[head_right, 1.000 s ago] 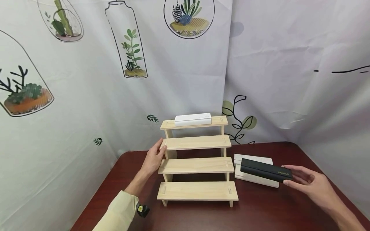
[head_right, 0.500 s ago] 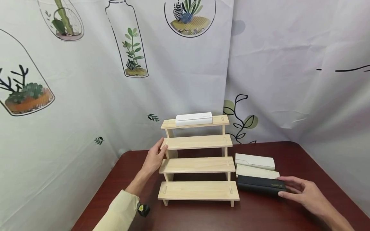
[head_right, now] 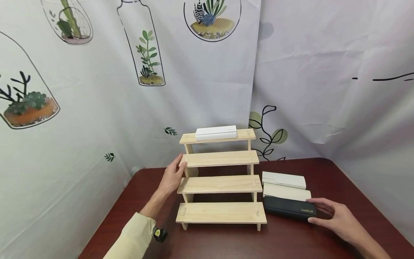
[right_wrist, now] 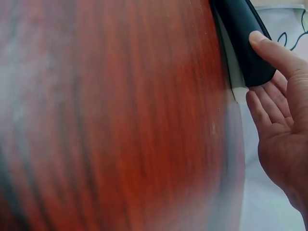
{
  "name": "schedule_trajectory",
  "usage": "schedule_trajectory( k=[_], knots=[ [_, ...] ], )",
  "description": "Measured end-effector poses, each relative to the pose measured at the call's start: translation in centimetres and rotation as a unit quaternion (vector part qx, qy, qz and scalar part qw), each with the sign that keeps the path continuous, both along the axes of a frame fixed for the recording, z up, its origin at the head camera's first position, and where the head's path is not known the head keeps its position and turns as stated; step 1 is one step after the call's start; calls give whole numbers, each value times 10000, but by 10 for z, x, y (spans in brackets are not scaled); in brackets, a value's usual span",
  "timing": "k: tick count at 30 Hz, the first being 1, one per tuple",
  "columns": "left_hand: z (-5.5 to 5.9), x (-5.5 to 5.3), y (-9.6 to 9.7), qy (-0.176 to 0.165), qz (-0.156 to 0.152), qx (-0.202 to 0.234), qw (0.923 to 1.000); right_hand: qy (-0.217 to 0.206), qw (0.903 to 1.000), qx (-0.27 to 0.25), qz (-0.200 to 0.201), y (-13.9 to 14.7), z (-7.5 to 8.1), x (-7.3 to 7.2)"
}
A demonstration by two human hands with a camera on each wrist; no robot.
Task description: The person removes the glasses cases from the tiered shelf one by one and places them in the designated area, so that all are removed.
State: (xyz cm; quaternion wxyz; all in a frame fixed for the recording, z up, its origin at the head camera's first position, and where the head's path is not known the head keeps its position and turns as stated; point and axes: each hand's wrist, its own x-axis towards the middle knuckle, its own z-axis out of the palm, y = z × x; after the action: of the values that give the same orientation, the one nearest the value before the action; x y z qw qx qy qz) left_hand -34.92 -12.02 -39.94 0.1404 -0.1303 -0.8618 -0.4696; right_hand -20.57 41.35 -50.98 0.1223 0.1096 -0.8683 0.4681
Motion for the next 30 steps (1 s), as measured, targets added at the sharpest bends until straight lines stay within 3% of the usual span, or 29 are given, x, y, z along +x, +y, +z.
schedule_trajectory(
  k=[10, 30],
  knots=[
    [-1, -1, 0, 18, 43, -67, 10000, 118, 9963, 810, -249, -2, 1, 0],
    [0, 0, -1, -53, -51, -33, 10000, 526, 9965, 646, 22, -2, -1, -2]
  ],
)
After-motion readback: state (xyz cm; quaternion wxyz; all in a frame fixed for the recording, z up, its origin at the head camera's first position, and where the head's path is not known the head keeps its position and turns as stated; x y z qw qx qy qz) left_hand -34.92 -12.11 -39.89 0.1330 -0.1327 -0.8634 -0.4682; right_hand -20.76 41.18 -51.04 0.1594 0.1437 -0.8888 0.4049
